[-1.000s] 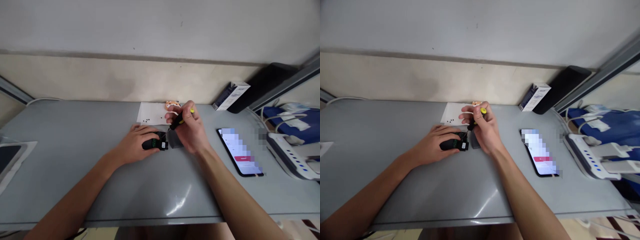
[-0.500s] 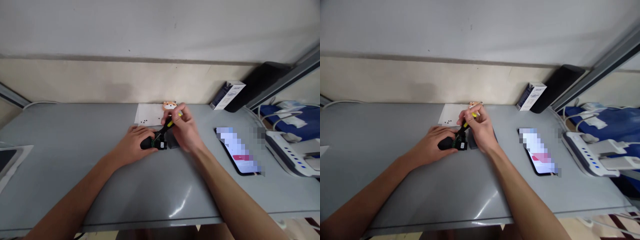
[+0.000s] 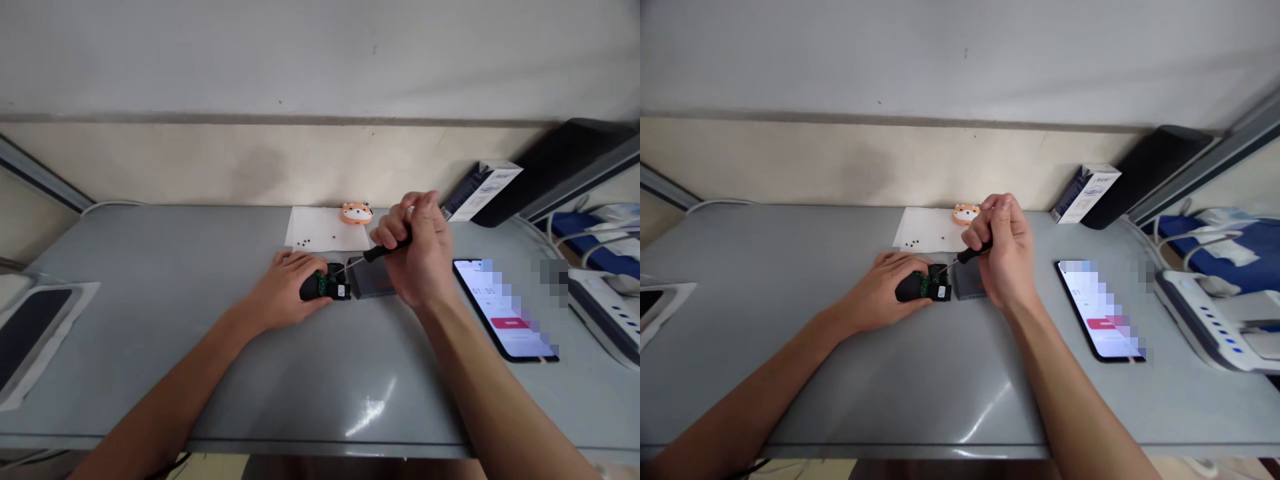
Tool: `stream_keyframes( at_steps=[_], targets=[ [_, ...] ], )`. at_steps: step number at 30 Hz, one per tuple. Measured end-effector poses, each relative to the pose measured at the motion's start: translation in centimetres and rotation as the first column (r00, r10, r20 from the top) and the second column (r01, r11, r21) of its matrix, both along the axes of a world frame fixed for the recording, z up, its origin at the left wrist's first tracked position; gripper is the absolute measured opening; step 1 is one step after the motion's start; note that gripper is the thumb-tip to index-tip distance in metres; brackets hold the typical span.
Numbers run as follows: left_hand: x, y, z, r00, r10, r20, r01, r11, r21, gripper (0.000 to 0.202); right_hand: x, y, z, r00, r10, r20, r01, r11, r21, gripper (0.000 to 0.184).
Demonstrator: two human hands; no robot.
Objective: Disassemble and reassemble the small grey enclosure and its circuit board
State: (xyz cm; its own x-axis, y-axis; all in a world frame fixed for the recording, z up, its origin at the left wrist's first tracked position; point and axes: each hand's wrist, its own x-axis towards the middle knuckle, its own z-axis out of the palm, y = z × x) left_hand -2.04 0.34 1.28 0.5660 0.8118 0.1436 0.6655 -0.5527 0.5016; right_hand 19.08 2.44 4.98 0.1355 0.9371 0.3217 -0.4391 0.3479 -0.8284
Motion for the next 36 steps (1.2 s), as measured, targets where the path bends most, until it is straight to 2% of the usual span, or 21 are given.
stream_keyframes(
  at_steps=[10,22,32,34,36],
  targets=[
    [0.04,-0.15,-0.04,1.000,-0.015,-0.004,0.015,0.999,0.036,0.036,-0.50,-0.04,-0.15,0.999,-0.011,0.047,0.012,1.000,-0.021,0.049],
    [-0.23,-0.03,-0.48,0.999,-0.046,-0.003,0.046,0.997,0.064,0.030,-0.19,0.21,-0.13,0.998,-0.034,0.046,0.035,0.999,-0.017,0.052],
    [-0.02,-0.21,0.00,0.999,-0.046,-0.008,0.046,0.998,0.053,0.027,-0.08,0.03,-0.06,0.996,-0.037,0.076,0.039,0.999,-0.018,0.051],
    [-0.16,-0.20,0.30,1.000,-0.029,-0.003,0.029,0.997,0.074,0.026,-0.12,-0.06,-0.02,0.996,-0.041,0.083,0.042,0.999,-0.018,0.050],
    [-0.40,-0.12,0.50,0.999,0.045,0.004,-0.045,0.991,0.122,0.021,-0.18,-0.15,0.03,0.996,-0.043,0.083,0.045,0.999,-0.020,0.050]
  ],
)
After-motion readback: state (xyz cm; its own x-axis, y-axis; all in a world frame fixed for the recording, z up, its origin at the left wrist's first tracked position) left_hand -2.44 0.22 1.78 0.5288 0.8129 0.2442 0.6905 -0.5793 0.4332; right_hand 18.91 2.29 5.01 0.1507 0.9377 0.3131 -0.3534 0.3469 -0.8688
